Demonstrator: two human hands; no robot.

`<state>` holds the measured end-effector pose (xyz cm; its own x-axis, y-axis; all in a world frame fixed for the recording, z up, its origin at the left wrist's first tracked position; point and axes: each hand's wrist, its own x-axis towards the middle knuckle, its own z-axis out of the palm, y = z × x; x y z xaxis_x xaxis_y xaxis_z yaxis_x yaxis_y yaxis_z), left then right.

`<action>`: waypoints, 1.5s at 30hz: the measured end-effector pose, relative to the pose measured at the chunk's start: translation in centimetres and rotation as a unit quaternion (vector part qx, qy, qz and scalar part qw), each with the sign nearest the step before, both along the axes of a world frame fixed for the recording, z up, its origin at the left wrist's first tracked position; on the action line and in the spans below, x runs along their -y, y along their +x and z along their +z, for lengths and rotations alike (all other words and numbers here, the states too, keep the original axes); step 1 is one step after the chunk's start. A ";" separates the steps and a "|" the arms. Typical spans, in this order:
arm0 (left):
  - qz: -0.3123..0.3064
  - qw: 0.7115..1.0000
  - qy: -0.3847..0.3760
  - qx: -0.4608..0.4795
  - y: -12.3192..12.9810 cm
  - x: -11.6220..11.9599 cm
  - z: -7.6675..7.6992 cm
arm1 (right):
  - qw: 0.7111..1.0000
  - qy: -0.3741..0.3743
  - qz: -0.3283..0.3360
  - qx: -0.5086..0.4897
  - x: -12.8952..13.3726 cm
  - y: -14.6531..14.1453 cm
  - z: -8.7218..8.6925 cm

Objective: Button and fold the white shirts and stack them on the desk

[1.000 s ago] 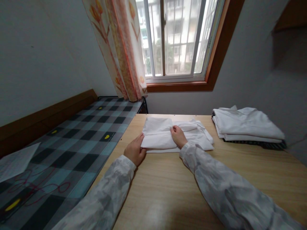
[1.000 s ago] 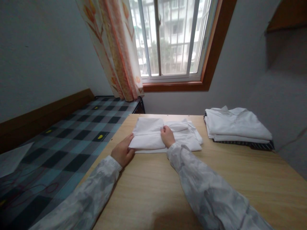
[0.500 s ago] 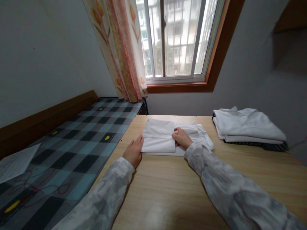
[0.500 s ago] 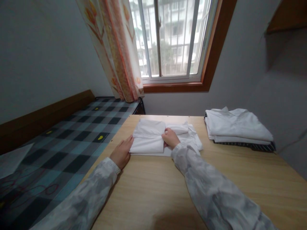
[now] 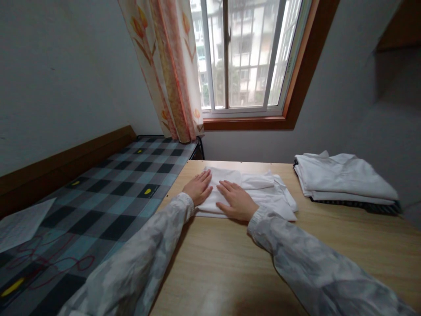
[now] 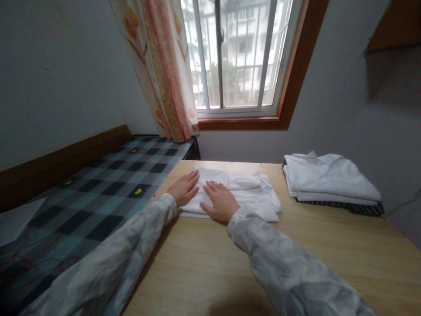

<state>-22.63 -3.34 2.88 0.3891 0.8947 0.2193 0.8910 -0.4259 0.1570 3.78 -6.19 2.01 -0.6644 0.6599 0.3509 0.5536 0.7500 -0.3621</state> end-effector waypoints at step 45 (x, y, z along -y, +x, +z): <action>0.015 0.995 0.049 0.086 -2.6 3.5 -0.1 | 0.991 -0.041 -0.123 -0.034 0.2 2.7 -3.9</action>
